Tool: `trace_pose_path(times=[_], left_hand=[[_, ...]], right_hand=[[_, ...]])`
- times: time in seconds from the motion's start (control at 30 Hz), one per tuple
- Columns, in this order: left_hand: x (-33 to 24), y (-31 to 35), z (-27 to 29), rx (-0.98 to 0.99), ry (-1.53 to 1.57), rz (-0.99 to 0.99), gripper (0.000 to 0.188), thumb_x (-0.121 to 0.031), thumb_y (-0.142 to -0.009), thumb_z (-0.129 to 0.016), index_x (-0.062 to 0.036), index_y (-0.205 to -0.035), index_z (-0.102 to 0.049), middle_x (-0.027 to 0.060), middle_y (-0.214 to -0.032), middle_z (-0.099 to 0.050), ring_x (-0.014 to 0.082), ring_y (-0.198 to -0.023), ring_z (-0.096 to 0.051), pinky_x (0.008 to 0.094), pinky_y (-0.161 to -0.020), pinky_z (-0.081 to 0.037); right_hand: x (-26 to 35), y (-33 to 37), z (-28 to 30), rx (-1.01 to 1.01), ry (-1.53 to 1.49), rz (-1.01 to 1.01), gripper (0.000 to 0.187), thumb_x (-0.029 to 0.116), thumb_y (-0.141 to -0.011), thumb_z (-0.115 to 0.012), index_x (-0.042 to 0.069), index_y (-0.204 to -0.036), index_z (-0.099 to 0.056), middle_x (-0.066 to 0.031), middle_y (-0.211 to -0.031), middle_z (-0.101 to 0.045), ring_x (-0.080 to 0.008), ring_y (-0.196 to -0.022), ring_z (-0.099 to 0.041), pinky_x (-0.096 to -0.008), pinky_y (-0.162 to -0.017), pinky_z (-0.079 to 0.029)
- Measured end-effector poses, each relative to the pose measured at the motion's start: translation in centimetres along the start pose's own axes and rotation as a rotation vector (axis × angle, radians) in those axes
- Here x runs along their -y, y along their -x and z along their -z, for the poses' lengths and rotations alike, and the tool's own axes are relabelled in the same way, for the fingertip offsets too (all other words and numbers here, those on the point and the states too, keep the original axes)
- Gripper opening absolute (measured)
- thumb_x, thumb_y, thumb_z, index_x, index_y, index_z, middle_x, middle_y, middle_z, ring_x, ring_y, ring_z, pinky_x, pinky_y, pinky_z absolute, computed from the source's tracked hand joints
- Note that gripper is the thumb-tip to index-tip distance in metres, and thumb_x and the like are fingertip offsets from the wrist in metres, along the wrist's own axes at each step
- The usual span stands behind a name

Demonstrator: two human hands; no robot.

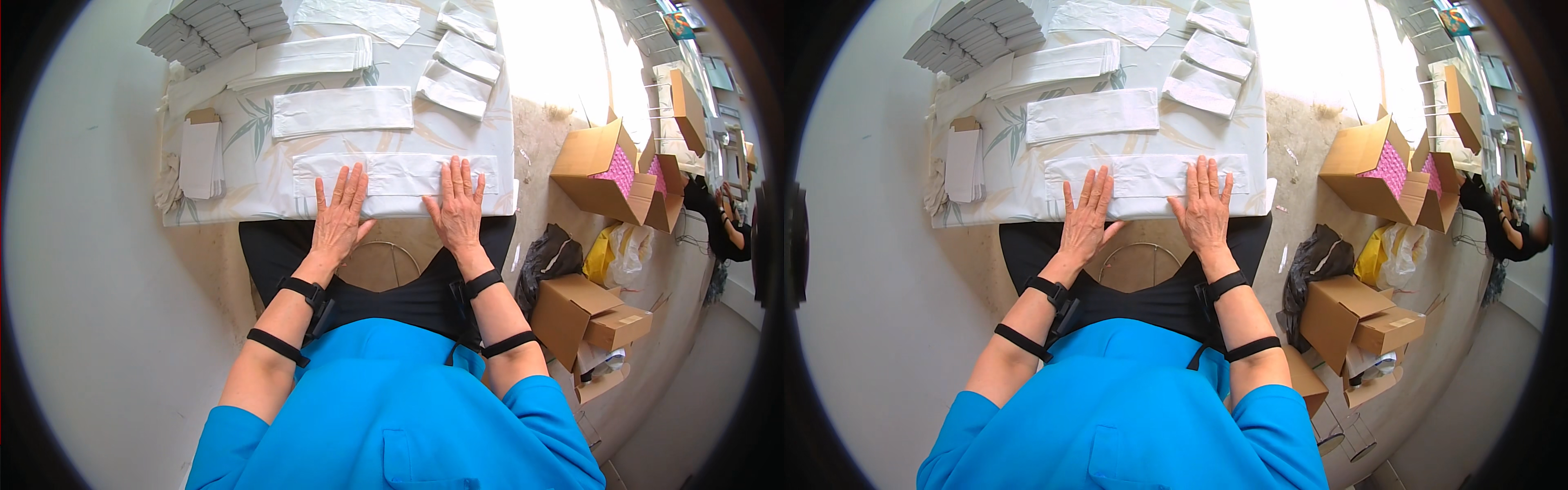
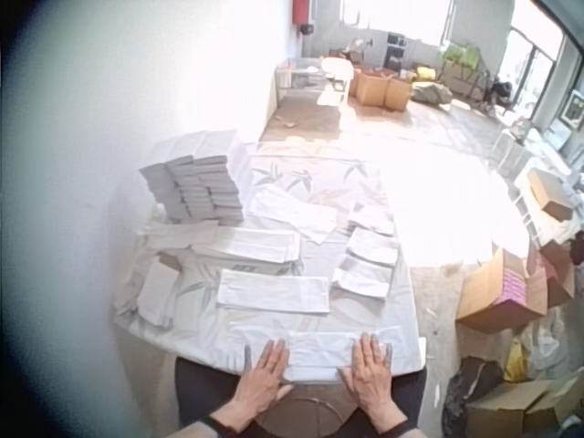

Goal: Folding white rectangular pads and organizing them in stacks on a work table.

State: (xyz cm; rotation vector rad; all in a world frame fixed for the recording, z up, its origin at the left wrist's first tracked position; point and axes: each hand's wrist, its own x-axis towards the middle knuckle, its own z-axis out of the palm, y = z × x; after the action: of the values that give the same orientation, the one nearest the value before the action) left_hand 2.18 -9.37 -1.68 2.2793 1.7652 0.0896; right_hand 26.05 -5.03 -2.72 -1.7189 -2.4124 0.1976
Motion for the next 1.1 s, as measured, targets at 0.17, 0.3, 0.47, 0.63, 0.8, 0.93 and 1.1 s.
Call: trace_pose_path(times=[0.17, 0.3, 0.47, 0.63, 0.8, 0.93, 1.1], left_hand=[[-0.1, 0.1, 0.5, -0.019, 0.060, 0.039, 0.109, -0.045, -0.072, -0.075, -0.0067, -0.151, -0.009, 0.0075, -0.159, -0.008, 0.0258, -0.147, -0.005, 0.0549, -0.116, 0.003], [-0.4, -0.2, 1.4, 0.031, 0.027, -0.034, 0.112, -0.049, -0.070, -0.074, -0.0059, -0.151, -0.009, 0.0078, -0.159, -0.008, 0.0266, -0.147, -0.003, 0.0553, -0.116, 0.004], [-0.6, -0.5, 1.1, 0.061, -0.038, -0.060, 0.110, -0.052, -0.071, -0.073, -0.0082, -0.151, -0.011, 0.0050, -0.159, -0.008, 0.0245, -0.147, -0.004, 0.0564, -0.116, 0.005], [-0.5, -0.5, 0.7, 0.075, -0.051, -0.046, 0.107, -0.050, -0.073, -0.071, -0.0082, -0.151, -0.011, 0.0054, -0.159, -0.009, 0.0233, -0.147, -0.004, 0.0572, -0.115, 0.006], [-0.5, -0.7, 0.6, 0.028, -0.030, -0.051, 0.110, -0.046, -0.071, -0.075, -0.0082, -0.151, -0.010, 0.0053, -0.159, -0.009, 0.0234, -0.147, -0.005, 0.0578, -0.115, 0.005], [-0.4, -0.5, 1.6, 0.030, 0.028, 0.010, 0.114, -0.047, -0.070, -0.076, -0.0073, -0.151, -0.008, 0.0068, -0.159, -0.008, 0.0248, -0.147, -0.004, 0.0582, -0.114, 0.005], [0.3, 0.2, 1.6, 0.033, 0.041, 0.099, 0.118, -0.052, -0.069, -0.076, -0.0049, -0.151, -0.006, 0.0107, -0.158, -0.005, 0.0281, -0.147, -0.002, 0.0586, -0.114, 0.005]], right_hand=[[-0.2, 0.1, 0.8, -0.071, -0.093, -0.033, 0.075, 0.041, -0.090, -0.056, 0.000, -0.146, -0.027, -0.0164, -0.155, -0.022, -0.0296, -0.145, -0.014, -0.0508, -0.116, -0.004], [-3.2, 0.6, 0.0, -0.137, -0.116, -0.157, 0.074, 0.038, -0.092, -0.054, 0.000, -0.147, -0.023, -0.0158, -0.156, -0.020, -0.0291, -0.146, -0.012, -0.0508, -0.116, -0.003], [-5.1, 1.7, -0.1, -0.073, -0.024, -0.181, 0.069, 0.036, -0.095, -0.051, -0.001, -0.147, -0.024, -0.0150, -0.154, -0.024, -0.0297, -0.145, -0.016, -0.0497, -0.116, -0.004], [-5.1, 2.3, -0.1, -0.072, -0.021, -0.169, 0.071, 0.037, -0.094, -0.052, -0.002, -0.146, -0.024, -0.0157, -0.154, -0.025, -0.0300, -0.144, -0.017, -0.0497, -0.116, -0.004], [-4.8, 2.1, -0.2, -0.070, 0.008, -0.190, 0.074, 0.040, -0.092, -0.056, -0.003, -0.145, -0.027, -0.0159, -0.154, -0.025, -0.0305, -0.144, -0.017, -0.0508, -0.116, -0.005], [-3.2, 1.2, 1.0, -0.094, 0.032, -0.164, 0.074, 0.042, -0.090, -0.058, 0.000, -0.145, -0.029, -0.0156, -0.154, -0.023, -0.0299, -0.145, -0.015, -0.0513, -0.116, -0.004], [1.0, -0.4, 1.9, 0.061, -0.054, 0.125, 0.077, 0.045, -0.085, -0.060, 0.007, -0.146, -0.032, -0.0117, -0.156, -0.020, -0.0276, -0.146, -0.012, -0.0529, -0.117, -0.003]])
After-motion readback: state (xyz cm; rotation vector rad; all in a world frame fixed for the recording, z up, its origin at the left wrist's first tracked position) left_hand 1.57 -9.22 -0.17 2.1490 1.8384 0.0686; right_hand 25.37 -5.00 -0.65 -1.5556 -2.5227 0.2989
